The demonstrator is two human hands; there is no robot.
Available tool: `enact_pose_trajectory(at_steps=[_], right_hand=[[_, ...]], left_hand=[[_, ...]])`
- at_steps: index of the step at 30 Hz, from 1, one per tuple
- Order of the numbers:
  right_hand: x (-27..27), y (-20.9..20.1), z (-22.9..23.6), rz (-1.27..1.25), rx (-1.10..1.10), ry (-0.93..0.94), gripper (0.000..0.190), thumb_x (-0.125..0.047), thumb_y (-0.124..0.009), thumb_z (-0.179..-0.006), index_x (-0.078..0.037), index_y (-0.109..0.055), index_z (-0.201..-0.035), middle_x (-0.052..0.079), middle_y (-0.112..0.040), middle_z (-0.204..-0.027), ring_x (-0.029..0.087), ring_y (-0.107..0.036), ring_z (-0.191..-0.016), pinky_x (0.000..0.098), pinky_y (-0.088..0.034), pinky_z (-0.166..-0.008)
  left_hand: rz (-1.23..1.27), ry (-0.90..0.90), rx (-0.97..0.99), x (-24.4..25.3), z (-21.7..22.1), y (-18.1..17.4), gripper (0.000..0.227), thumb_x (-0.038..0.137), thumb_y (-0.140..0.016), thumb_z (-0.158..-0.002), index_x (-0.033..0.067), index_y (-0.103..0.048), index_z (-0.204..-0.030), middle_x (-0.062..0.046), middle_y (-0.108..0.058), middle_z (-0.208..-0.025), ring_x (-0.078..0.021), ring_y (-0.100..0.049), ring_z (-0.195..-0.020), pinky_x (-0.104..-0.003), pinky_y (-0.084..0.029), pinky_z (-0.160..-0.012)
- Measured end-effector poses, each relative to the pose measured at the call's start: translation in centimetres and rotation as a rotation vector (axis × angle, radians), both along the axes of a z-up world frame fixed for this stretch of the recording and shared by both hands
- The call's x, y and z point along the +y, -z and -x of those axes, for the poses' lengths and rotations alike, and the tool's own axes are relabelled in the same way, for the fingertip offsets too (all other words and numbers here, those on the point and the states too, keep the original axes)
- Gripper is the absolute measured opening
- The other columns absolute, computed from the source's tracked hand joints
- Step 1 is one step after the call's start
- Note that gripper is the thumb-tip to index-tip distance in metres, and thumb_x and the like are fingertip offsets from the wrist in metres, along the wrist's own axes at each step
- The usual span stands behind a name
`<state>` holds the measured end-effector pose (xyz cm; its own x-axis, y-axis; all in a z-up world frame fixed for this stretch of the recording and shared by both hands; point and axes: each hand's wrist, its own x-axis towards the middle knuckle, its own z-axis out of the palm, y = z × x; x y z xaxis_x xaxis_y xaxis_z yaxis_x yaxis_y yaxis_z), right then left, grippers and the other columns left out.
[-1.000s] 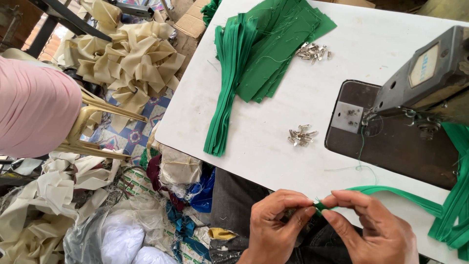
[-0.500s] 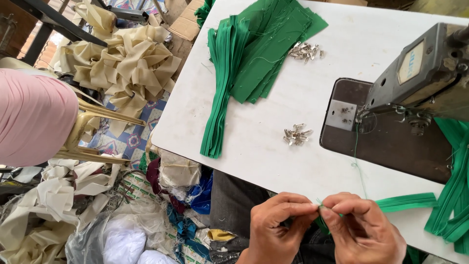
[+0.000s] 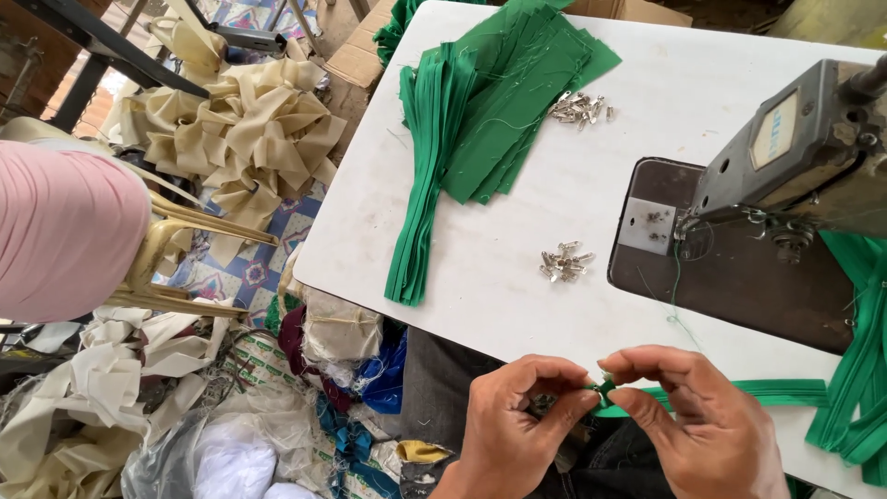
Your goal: Manually threading metal sliders onto green zipper tapes at a sewing workstation.
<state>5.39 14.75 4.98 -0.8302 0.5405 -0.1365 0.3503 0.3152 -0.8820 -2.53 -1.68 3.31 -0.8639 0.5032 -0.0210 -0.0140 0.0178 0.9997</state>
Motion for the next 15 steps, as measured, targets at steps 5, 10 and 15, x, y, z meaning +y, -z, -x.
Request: enact_pose_trajectory(at_steps=[5, 10, 15], right_hand=[[1.5, 0.3, 0.2, -0.09, -0.088, -0.151, 0.033, -0.027, -0.082, -0.078, -0.019, -0.081, -0.11, -0.006, -0.088, -0.093, 0.006, -0.082, -0.083, 0.03, -0.065, -0.069], [1.1, -0.1, 0.5, -0.231, 0.017, -0.127, 0.042, -0.02, -0.082, -0.078, -0.023, -0.075, -0.12, -0.008, -0.085, -0.081, 0.001, -0.063, -0.063, 0.0244, -0.039, -0.037], [-1.0, 5.1, 0.2, -0.162, 0.377, 0.034, 0.01, -0.018, -0.074, -0.088, -0.021, -0.065, -0.089, -0.007, -0.074, -0.076, 0.006, -0.055, -0.059, 0.0184, -0.041, -0.057]], left_hand=[[-0.006, 0.021, 0.134, 0.0, 0.7, -0.5, 0.012, 0.014, -0.079, -0.093, 0.0071, -0.076, -0.103, -0.009, -0.078, -0.094, -0.0198, -0.077, -0.081, -0.032, -0.068, -0.073], [-0.032, 0.044, 0.207, 0.1, 1.2, -1.4, 0.011, 0.006, -0.084, -0.089, 0.0079, -0.079, -0.098, -0.009, -0.08, -0.09, -0.0175, -0.077, -0.079, -0.029, -0.064, -0.068], [-0.12, -0.086, 0.512, 1.5, 1.1, 0.1, 0.007, 0.007, -0.084, -0.087, 0.0079, -0.078, -0.083, -0.008, -0.08, -0.079, -0.0131, -0.076, -0.067, -0.022, -0.058, -0.063]])
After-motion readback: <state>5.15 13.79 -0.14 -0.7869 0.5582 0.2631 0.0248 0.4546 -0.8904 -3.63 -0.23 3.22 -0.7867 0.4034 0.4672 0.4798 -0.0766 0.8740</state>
